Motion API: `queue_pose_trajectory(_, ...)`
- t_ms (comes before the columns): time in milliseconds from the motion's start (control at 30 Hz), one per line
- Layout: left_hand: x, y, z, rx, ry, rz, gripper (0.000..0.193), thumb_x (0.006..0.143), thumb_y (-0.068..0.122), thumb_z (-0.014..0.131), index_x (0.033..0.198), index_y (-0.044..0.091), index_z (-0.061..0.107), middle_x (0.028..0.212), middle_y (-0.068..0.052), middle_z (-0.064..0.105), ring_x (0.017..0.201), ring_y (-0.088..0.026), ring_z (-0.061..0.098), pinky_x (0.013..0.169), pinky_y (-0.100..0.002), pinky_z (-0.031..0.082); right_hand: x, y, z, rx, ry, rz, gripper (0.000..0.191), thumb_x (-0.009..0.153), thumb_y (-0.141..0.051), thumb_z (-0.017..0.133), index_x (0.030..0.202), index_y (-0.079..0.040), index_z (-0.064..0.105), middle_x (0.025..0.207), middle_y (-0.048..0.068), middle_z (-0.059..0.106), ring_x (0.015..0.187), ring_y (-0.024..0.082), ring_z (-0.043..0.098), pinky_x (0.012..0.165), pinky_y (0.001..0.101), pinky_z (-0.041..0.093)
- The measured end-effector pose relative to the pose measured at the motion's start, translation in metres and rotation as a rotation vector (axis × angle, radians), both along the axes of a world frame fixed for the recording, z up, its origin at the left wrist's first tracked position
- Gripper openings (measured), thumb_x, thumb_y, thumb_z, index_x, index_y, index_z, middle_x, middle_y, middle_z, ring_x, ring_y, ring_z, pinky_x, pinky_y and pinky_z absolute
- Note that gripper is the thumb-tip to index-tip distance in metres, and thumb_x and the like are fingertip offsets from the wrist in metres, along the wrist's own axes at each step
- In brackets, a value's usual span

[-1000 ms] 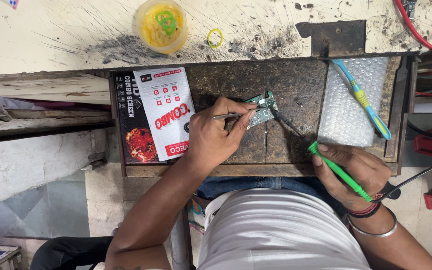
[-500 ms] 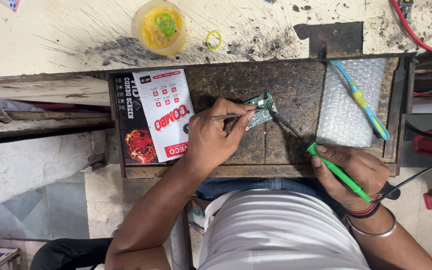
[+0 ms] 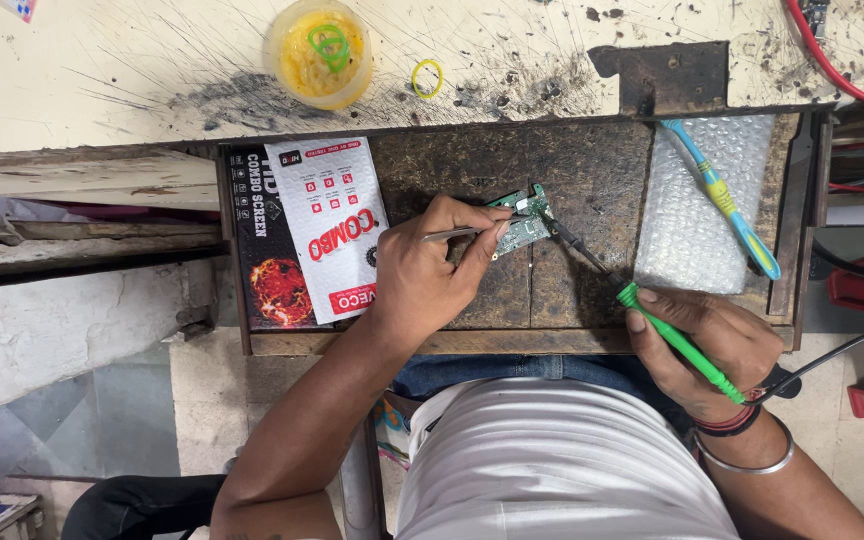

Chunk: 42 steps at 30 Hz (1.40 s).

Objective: The person uses a soldering iron and tweezers to apply solder to several points on a small green circuit board. They hold the board steady with one hand while carefully applying heat and solder with the other. The task is performed on a cluttered workbench in a repair shop setting.

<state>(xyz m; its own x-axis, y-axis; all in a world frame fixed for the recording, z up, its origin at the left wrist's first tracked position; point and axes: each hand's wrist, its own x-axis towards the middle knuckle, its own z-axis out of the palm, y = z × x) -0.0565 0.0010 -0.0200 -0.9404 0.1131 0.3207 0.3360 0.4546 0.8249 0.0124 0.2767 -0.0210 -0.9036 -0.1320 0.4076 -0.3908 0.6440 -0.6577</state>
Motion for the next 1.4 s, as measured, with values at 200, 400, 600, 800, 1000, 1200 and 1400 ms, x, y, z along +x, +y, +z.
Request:
queue_pose_trajectory(200,0.0002,-0.0010,0.0001,0.007,0.003,-0.004,0.018,0.098,0.012,0.077,0.101,0.008,0.059,0.102,-0.006,0.080,0.089,-0.018,0.081,0.073,-0.029,0.063,-0.0009,0.0004,-0.0007,0.021,-0.002,0.029,0.015,0.092,-0.011,0.083,0.099,0.000,0.075,0.094,0.012,0.077,0.081,0.021,0.077,0.072,0.0274,0.060)
queue_pose_trajectory(400,0.0000,-0.0004,-0.0005,0.018,-0.006,-0.004,0.018,0.098,0.012,0.077,0.101,0.008,0.060,0.102,-0.006,0.080,0.090,-0.018,0.081,0.073,-0.029,0.063,-0.0006,0.0004,0.0000,0.030,0.007,0.011,0.017,0.093,-0.011,0.083,0.103,0.000,0.076,0.095,0.013,0.076,0.081,0.021,0.077,0.073,0.0274,0.060)
queue_pose_trajectory(600,0.0004,-0.0004,-0.0010,0.015,-0.021,-0.012,0.018,0.098,0.012,0.077,0.101,0.008,0.059,0.103,-0.006,0.080,0.090,-0.018,0.081,0.074,-0.029,0.064,0.0010,0.0001,0.0011,0.029,-0.015,0.002,0.016,0.093,-0.010,0.083,0.104,-0.001,0.076,0.096,0.012,0.076,0.081,0.021,0.077,0.073,0.0270,0.060)
queue_pose_trajectory(800,0.0003,-0.0004,-0.0013,0.022,-0.020,-0.015,0.018,0.098,0.012,0.076,0.101,0.008,0.059,0.103,-0.006,0.080,0.091,-0.018,0.081,0.075,-0.030,0.064,0.0013,-0.0001,0.0020,0.052,-0.004,-0.011,0.017,0.094,-0.010,0.083,0.106,0.000,0.076,0.097,0.013,0.076,0.082,0.021,0.077,0.072,0.0272,0.059)
queue_pose_trajectory(1000,0.0002,-0.0002,-0.0012,0.015,-0.025,-0.016,0.017,0.098,0.012,0.076,0.101,0.008,0.059,0.103,-0.006,0.080,0.091,-0.018,0.081,0.075,-0.029,0.064,-0.0015,0.0003,0.0000,0.045,-0.011,0.013,0.016,0.090,-0.012,0.083,0.099,-0.001,0.076,0.092,0.012,0.077,0.083,0.022,0.077,0.069,0.0271,0.059)
queue_pose_trajectory(1200,-0.0001,-0.0010,-0.0005,0.004,-0.026,-0.013,0.017,0.097,0.012,0.077,0.100,0.008,0.060,0.102,-0.005,0.080,0.089,-0.017,0.081,0.073,-0.029,0.063,-0.0001,0.0003,0.0001,0.036,-0.004,0.025,0.016,0.094,-0.013,0.083,0.102,-0.001,0.076,0.096,0.012,0.077,0.082,0.020,0.077,0.072,0.0265,0.060)
queue_pose_trajectory(1400,-0.0005,-0.0007,-0.0010,0.012,-0.017,-0.013,0.017,0.098,0.012,0.077,0.100,0.008,0.060,0.102,-0.005,0.080,0.089,-0.017,0.081,0.073,-0.029,0.063,-0.0008,0.0010,0.0001,0.048,0.002,0.032,0.016,0.091,-0.012,0.084,0.100,-0.001,0.076,0.093,0.012,0.076,0.080,0.021,0.077,0.071,0.0275,0.059)
